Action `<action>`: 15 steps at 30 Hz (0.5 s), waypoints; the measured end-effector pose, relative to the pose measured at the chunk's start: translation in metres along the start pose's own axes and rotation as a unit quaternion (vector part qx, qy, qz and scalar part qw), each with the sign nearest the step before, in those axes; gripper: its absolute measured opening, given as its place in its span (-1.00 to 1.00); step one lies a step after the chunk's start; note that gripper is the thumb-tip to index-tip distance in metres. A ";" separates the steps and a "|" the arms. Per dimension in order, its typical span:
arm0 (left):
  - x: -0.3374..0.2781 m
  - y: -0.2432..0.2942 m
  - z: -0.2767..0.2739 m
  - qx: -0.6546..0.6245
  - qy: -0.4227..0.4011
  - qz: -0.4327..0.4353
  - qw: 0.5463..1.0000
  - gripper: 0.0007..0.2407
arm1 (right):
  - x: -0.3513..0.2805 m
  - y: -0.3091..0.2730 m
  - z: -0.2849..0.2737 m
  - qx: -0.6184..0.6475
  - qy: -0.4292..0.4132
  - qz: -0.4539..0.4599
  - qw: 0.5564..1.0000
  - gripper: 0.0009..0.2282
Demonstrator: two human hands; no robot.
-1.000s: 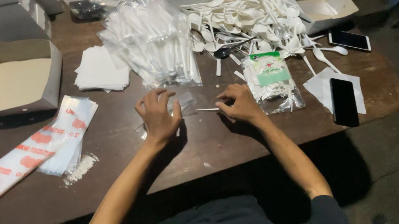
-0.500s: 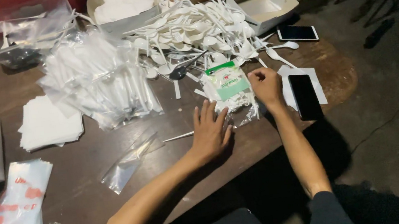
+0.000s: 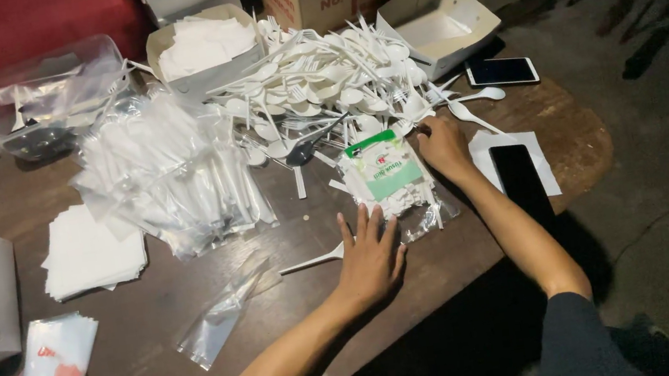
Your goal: The person wraps individual plastic spoons and forks in white paper and places them into clear plastic bags.
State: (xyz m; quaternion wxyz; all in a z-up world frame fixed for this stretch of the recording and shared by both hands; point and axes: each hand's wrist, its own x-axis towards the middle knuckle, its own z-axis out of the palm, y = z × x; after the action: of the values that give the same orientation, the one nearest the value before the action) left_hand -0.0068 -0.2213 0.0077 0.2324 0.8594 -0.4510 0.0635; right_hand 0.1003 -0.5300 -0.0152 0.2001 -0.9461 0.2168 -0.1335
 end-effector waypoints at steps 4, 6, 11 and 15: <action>0.002 0.000 -0.001 0.014 -0.003 0.000 1.000 -0.56 | -0.005 -0.021 -0.018 0.014 -0.008 0.013 1.000 -0.81; 0.003 0.000 -0.001 0.009 -0.007 0.001 1.000 -0.57 | -0.005 -0.023 -0.018 0.022 -0.001 0.023 1.000 -0.84; 0.003 0.005 -0.012 0.012 0.000 0.005 1.000 -0.58 | -0.002 -0.016 -0.011 0.027 -0.002 0.030 0.999 -0.89; 0.002 0.003 -0.005 0.013 0.004 0.008 1.000 -0.57 | -0.008 -0.013 -0.013 0.032 0.027 0.014 0.999 -0.92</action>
State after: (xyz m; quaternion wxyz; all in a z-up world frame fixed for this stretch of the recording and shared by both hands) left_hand -0.0076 -0.2218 0.0139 0.2224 0.8582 -0.4565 0.0749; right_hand 0.0941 -0.5195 0.0006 0.2258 -0.9321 0.2315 -0.1630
